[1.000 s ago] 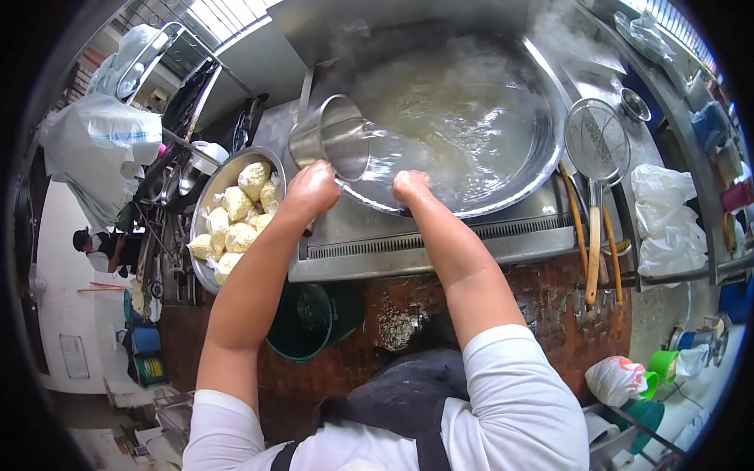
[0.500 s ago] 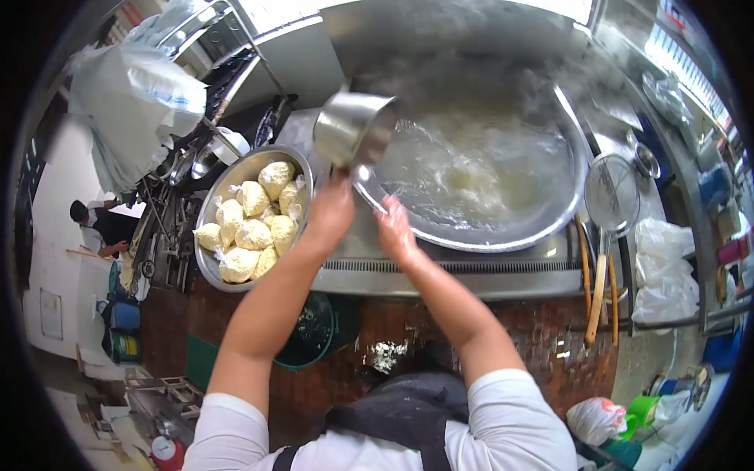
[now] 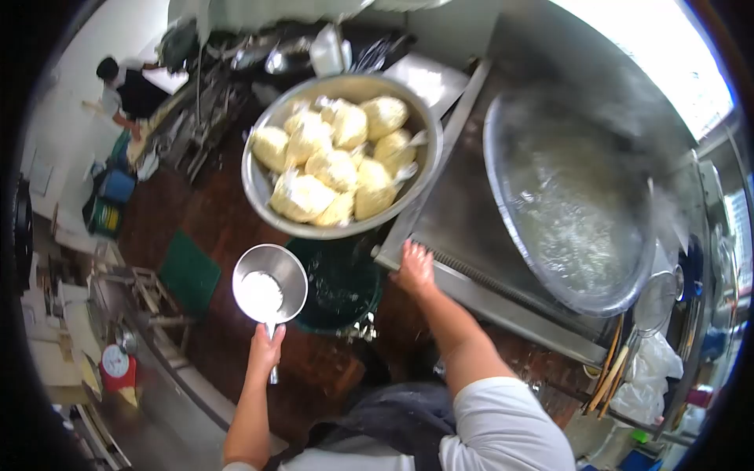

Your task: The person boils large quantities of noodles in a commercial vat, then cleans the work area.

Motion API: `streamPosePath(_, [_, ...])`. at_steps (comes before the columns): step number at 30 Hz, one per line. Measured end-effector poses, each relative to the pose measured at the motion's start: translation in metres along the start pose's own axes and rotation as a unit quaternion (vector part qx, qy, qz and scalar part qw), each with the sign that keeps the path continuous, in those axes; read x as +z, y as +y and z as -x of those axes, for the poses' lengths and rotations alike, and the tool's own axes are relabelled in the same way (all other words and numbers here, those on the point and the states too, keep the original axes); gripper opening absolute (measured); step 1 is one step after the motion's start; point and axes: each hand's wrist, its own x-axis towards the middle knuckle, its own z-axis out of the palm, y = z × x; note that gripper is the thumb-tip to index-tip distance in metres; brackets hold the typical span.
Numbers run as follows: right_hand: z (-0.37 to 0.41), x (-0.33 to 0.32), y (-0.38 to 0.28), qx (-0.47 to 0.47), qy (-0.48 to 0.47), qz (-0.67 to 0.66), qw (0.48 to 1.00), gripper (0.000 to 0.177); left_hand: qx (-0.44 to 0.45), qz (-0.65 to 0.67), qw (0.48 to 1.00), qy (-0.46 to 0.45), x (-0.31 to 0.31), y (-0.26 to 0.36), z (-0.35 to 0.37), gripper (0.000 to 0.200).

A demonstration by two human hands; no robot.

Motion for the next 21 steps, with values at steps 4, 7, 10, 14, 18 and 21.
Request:
streamPosePath(4, [-0.011,0.020,-0.001,-0.015,0.031,-0.006,0.999,0.107,-0.067,-0.021,0.994,-0.090,0.063,-0.127,-0.082,0.051])
streamPosePath(7, [-0.014,0.018,-0.012,0.006,0.027,0.002,1.000,0.107,-0.157,-0.054,0.974,-0.153,0.152,-0.198,-0.150,0.049])
streamPosePath(10, [-0.019,0.022,-0.017,0.012,0.028,0.028,0.999,0.105,-0.203,-0.139,0.949,-0.200,0.246,-0.260,-0.210,0.045])
streamPosePath(14, [-0.021,0.035,-0.013,0.018,0.029,0.057,0.998,0.106,-0.222,-0.206,0.915,-0.268,0.313,-0.298,-0.269,0.052])
streamPosePath(18, [-0.023,0.040,-0.008,0.016,0.024,0.065,0.997,0.109,-0.360,-0.200,0.887,-0.210,0.380,-0.347,-0.312,0.053])
streamPosePath(21, [-0.024,0.043,-0.007,-0.004,0.036,0.070,0.997,0.106,-0.279,-0.220,0.902,-0.246,0.403,-0.343,-0.328,0.052])
